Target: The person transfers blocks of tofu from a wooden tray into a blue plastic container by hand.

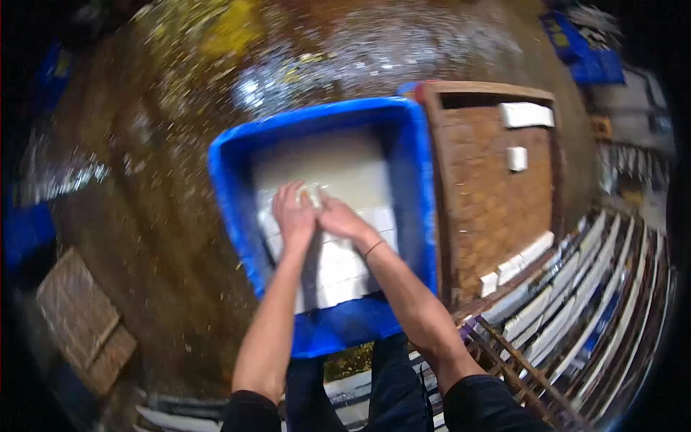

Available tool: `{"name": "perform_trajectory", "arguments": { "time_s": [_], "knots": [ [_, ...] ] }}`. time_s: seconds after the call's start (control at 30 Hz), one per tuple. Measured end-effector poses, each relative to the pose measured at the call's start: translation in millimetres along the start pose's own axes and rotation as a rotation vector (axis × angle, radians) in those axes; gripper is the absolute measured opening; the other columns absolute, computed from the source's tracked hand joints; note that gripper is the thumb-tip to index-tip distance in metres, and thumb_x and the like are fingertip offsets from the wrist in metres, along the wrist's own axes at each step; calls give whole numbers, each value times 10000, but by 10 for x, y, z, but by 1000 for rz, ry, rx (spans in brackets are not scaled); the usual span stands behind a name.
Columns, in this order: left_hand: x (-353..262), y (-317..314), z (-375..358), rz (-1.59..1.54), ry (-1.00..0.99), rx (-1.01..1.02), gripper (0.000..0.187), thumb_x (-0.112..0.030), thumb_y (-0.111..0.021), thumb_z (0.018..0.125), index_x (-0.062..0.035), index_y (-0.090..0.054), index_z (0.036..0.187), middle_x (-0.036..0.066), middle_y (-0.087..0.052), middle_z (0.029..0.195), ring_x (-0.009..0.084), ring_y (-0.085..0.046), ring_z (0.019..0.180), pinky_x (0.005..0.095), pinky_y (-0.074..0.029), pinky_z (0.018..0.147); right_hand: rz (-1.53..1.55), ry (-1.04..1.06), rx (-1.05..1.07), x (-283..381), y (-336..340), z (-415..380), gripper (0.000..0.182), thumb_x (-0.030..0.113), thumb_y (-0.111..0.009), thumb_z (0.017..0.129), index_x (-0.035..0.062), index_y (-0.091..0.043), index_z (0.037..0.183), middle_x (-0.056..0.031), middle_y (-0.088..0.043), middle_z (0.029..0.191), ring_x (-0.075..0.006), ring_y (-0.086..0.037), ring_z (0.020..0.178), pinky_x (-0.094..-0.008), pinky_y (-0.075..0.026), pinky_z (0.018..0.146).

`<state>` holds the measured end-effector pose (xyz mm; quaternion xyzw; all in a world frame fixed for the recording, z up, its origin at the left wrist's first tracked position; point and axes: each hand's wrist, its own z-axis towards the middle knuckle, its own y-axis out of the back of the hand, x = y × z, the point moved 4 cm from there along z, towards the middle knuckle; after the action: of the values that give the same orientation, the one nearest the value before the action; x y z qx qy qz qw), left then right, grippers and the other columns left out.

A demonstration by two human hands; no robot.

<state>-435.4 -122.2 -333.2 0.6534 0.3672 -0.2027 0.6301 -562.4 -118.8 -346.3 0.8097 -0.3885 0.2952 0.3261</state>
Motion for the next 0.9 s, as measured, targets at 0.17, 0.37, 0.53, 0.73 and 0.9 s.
{"name": "perform_trajectory", "arguments": {
  "time_s": [0.17, 0.37, 0.53, 0.73, 0.9],
  "knots": [
    [256, -541, -38, 437, -281, 324, 442, -346, -769, 779, -57, -682, 1102, 140, -651, 1154, 353, -515, 1194, 533, -361, 1032, 62, 247, -627, 830, 1930, -1267, 329, 160, -659, 820, 12, -673, 1113, -185, -705, 1055, -296, -683, 983, -374, -523, 886],
    [197, -366, -116, 395, -375, 361, 379, -181, -731, 761, -49, -651, 1106, 145, -643, 1114, 350, -547, 1108, 476, -358, 1011, -2, -30, -1220, -1161, 4926, -1389, 322, 228, -685, 805, 11, -700, 1043, -166, -724, 973, -262, -693, 885, -353, -531, 804],
    [75, -407, -60, 490, -340, 416, 390, -171, -733, 723, -39, -632, 1076, 165, -623, 1088, 377, -538, 1101, 490, -358, 1005, 25, -273, -1487, -2081, 6334, -1232, 435, 324, -725, 758, 7, -703, 1055, -174, -725, 961, -299, -682, 900, -384, -512, 844],
    [-187, -594, -138, 637, -328, 307, 391, -145, -711, 713, -23, -614, 1072, 188, -575, 1148, 389, -492, 1164, 509, -339, 1023, 252, -327, -1622, -2340, 6833, -713, 551, 410, -796, 703, 2, -703, 1062, -205, -691, 1113, -335, -643, 1040, -414, -486, 929],
    [-156, -720, -167, 718, -259, 443, 406, -135, -691, 729, -2, -598, 1101, 215, -570, 1155, 399, -499, 1143, 518, -340, 1020, 159, -215, -1549, -2398, 7055, -593, 503, 257, -900, 606, 30, -603, 942, -174, -663, 911, -299, -623, 906, -450, -497, 831]
  ]
}}
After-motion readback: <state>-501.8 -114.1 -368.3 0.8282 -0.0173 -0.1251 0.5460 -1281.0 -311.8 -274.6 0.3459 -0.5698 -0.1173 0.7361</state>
